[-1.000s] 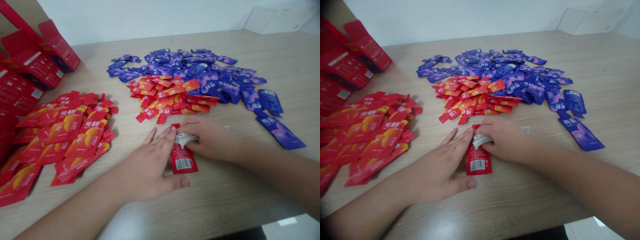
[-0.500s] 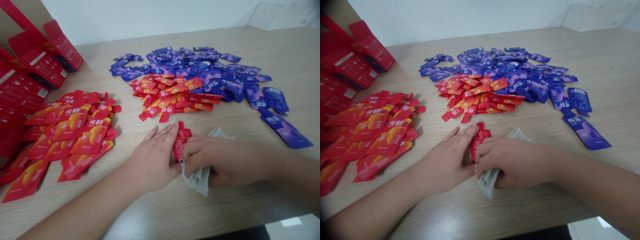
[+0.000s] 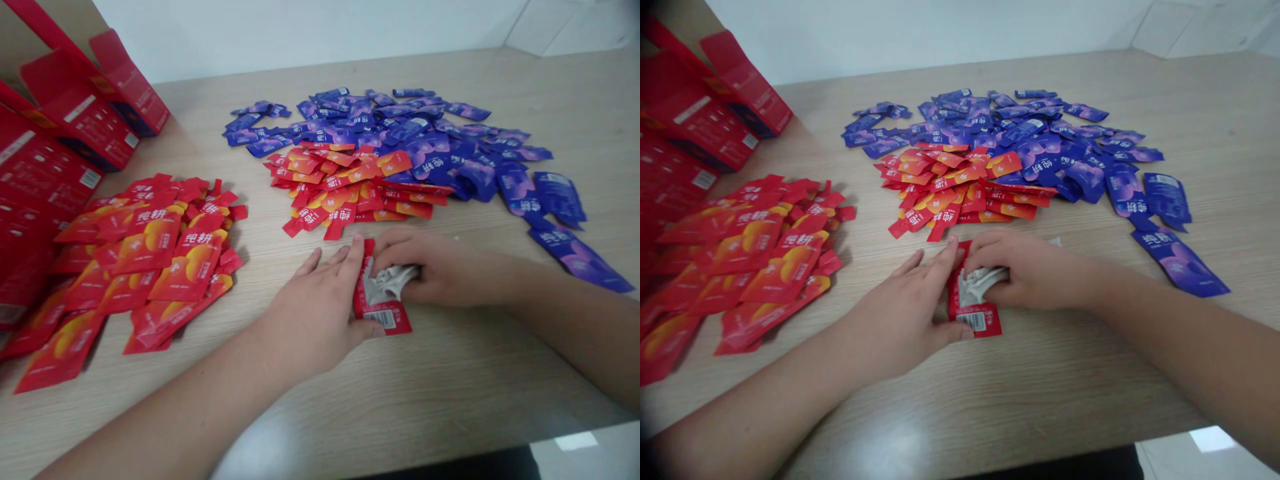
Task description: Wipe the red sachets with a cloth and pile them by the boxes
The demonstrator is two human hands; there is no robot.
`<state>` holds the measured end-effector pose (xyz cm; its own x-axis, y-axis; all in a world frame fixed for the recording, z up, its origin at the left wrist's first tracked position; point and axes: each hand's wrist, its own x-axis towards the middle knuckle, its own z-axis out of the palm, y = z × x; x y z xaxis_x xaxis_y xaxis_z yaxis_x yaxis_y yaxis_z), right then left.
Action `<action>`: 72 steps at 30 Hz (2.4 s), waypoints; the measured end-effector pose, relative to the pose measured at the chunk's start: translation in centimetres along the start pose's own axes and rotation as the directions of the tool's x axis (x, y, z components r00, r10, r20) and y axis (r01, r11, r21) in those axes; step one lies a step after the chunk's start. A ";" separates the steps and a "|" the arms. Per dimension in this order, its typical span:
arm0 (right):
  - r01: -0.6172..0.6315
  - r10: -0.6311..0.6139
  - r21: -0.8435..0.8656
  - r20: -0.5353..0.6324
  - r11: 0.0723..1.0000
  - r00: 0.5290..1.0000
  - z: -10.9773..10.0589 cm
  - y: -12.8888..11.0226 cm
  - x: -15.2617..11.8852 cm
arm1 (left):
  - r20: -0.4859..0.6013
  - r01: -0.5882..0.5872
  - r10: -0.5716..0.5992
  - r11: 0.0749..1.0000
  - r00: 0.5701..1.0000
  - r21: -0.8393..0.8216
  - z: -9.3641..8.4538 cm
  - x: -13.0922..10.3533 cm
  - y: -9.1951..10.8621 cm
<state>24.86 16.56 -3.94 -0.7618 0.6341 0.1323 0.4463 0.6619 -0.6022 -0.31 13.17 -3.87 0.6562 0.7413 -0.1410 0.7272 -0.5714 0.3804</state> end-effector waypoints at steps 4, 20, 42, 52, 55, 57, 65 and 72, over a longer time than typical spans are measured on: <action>-0.019 -0.014 -0.202 -0.162 0.979 0.987 0.8 1.0 0.2 | -0.001 0.014 -0.014 1.000 1.000 -0.004 0.1 0.1 0.0; -0.025 0.026 -0.018 0.045 1.000 0.999 0.3 -1.3 0.2 | -0.027 -0.059 0.059 0.998 0.998 -0.011 0.0 -0.1 -0.6; -0.314 0.259 -0.096 -0.371 0.945 0.892 0.0 2.9 0.4 | -0.112 -0.096 0.125 0.968 0.986 0.232 0.7 -2.3 2.7; -0.306 0.261 -0.073 -0.357 0.949 0.897 -0.3 2.8 0.4 | 0.016 -0.222 0.230 0.916 0.973 0.333 -1.1 -2.7 2.2; -0.306 0.262 -0.068 -0.361 0.950 0.895 -0.2 3.0 0.4 | -0.006 -0.161 0.175 0.918 0.985 0.361 -3.3 -4.6 1.6; -0.311 0.269 -0.064 -0.356 0.948 0.895 -0.2 3.0 0.4 | -0.038 -0.119 0.146 0.910 0.989 0.398 -5.3 -6.2 0.5; -0.313 0.265 -0.083 -0.358 0.946 0.895 0.0 3.5 0.3 | -0.749 0.623 -0.197 0.704 0.633 0.341 -11.8 -11.5 -11.4; -0.329 0.296 -0.050 -0.327 0.943 0.897 0.1 3.4 0.3 | -0.495 0.483 -0.318 0.840 0.809 0.249 -9.6 -10.4 -18.7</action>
<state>26.12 18.95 -6.02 -0.3981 0.8957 0.1980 0.6949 0.4354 -0.5723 -22.67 19.49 -0.75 0.1999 0.9554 0.2174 0.9775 -0.2099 0.0234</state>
